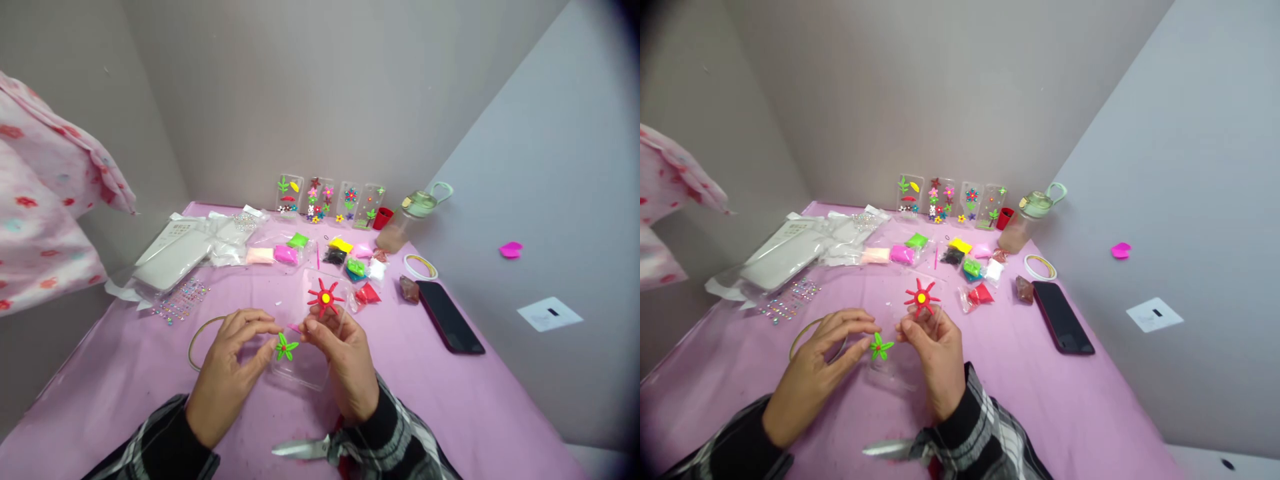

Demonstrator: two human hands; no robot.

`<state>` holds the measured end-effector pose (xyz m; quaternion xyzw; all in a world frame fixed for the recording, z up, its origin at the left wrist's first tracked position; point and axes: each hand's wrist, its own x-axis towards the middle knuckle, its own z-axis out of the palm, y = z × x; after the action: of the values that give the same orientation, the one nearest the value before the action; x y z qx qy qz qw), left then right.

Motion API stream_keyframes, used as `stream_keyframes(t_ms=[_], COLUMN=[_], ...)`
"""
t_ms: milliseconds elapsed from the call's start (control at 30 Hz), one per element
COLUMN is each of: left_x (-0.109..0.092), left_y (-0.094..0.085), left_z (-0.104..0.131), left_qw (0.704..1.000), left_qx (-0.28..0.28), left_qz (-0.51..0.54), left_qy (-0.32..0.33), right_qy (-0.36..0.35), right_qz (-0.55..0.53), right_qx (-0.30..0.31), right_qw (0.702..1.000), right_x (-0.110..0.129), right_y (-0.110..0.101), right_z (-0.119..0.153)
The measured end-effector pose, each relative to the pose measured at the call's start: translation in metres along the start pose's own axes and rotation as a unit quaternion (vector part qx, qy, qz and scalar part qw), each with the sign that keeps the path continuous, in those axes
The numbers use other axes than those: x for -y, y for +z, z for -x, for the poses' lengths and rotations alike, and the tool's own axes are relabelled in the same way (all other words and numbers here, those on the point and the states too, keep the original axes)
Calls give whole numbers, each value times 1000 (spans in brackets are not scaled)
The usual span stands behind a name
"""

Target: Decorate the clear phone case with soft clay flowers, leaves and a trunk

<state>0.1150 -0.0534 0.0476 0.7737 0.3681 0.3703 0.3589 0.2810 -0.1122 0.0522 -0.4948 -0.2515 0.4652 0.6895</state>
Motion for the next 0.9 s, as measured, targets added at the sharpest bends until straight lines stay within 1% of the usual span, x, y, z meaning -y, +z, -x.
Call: stream_keyframes(t_ms=[167, 300, 433, 533, 600, 667, 733, 900], left_x=[-1, -5, -7, -6, -5, -5, -4, -3], left_y=[2, 3, -1, -5, -5, -4, -2, 1], left_z=[2, 2, 2, 3, 4, 4, 5, 4], left_qw=[999, 999, 993, 975, 960, 950, 950, 966], left_qx=[-31, -20, 5, 18, 15, 4, -9, -23], left_qz=[11, 43, 107, 185, 232, 257, 259, 215], left_qy=[16, -6, -57, -118, -158, -178, -176, -144], right_qy=[0, 1, 4, 18, 34, 51, 59, 67], right_qz=[1, 0, 2, -3, -9, -15, -18, -28], right_qx=[-14, -15, 0, 27, 46, 65, 78, 84], right_qw=[1000, 1000, 1000, 999, 998, 996, 995, 994], right_x=[1, 1, 0, -2, -4, -6, -7, -8], right_y=[1, 1, 0, 1, 2, 4, 5, 7], right_z=[0, -1, -1, 0, 1, 3, 5, 6])
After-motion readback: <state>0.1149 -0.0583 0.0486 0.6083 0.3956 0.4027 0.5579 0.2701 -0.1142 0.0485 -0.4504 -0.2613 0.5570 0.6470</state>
